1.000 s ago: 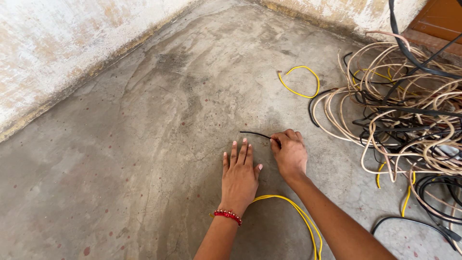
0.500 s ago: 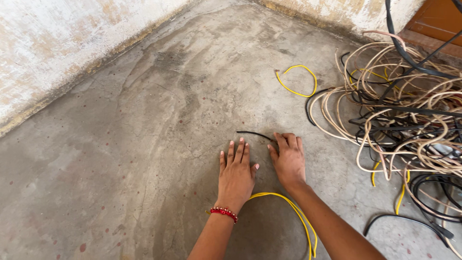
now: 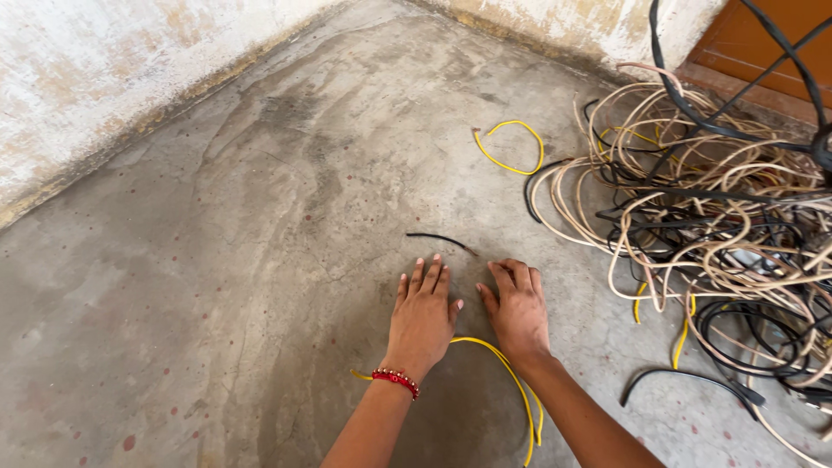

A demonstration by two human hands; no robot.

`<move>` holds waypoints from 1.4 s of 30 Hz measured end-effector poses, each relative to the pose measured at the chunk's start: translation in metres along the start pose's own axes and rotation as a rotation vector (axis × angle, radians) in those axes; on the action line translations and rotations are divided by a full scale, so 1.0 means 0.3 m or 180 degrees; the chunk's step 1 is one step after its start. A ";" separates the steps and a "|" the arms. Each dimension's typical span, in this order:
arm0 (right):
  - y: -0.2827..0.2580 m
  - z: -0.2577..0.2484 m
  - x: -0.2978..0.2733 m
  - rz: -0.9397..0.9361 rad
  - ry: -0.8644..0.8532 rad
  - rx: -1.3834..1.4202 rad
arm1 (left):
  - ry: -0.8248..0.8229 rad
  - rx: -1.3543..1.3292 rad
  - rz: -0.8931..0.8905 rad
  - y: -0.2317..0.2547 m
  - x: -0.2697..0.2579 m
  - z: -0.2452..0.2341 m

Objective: The person sits on the floor and sorts a tangled pile of cables by color. They separate white, yellow, and black cables into distinct groups, then tie a black cable with a small string.

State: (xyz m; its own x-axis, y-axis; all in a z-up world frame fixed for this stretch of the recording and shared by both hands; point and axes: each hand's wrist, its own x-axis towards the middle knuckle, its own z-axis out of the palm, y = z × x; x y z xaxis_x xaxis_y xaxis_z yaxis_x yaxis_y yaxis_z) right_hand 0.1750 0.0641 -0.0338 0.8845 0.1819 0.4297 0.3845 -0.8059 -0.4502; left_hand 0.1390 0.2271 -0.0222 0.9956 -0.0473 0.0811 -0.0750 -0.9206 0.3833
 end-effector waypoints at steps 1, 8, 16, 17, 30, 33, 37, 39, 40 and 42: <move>0.005 -0.007 -0.007 0.0028 -0.0027 -0.0027 | -0.0033 -0.0020 0.0028 0.012 -0.002 0.001; 0.042 -0.065 -0.056 0.0153 -0.0071 -0.0149 | -0.0129 -0.0073 0.0276 0.082 -0.016 0.019; 0.114 -0.162 -0.135 0.0123 0.0138 -0.0187 | -0.0003 -0.0080 0.0658 0.146 -0.039 0.068; 0.125 -0.173 -0.143 0.0120 0.0168 -0.0189 | 0.0014 -0.0077 0.0678 0.147 -0.039 0.070; 0.297 -0.361 -0.303 0.0156 0.0264 -0.0560 | -0.0059 0.0009 0.1211 0.296 -0.094 0.087; 0.339 -0.403 -0.346 0.0202 0.0285 -0.0888 | -0.0027 0.0084 0.1245 0.308 -0.101 0.091; 0.388 -0.442 -0.400 0.0404 0.0228 -0.1049 | -0.0053 0.0144 0.1179 0.302 -0.101 0.091; 0.407 -0.454 -0.418 0.0470 0.0223 -0.1115 | -0.0075 0.0149 0.1142 0.306 -0.100 0.095; 0.415 -0.460 -0.425 0.0468 0.0227 -0.1138 | -0.0068 0.0146 0.1158 0.312 -0.099 0.100; 0.427 -0.467 -0.434 0.0464 0.0234 -0.1180 | -0.0054 0.0142 0.1186 0.320 -0.098 0.108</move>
State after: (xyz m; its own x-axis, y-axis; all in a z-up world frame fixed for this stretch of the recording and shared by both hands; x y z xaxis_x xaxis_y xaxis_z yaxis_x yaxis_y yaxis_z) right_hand 0.0720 -0.1416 -0.0379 0.8962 0.0207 0.4432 0.1230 -0.9713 -0.2035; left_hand 0.1045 0.1274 -0.0175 0.9013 -0.3883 0.1921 -0.4301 -0.8550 0.2898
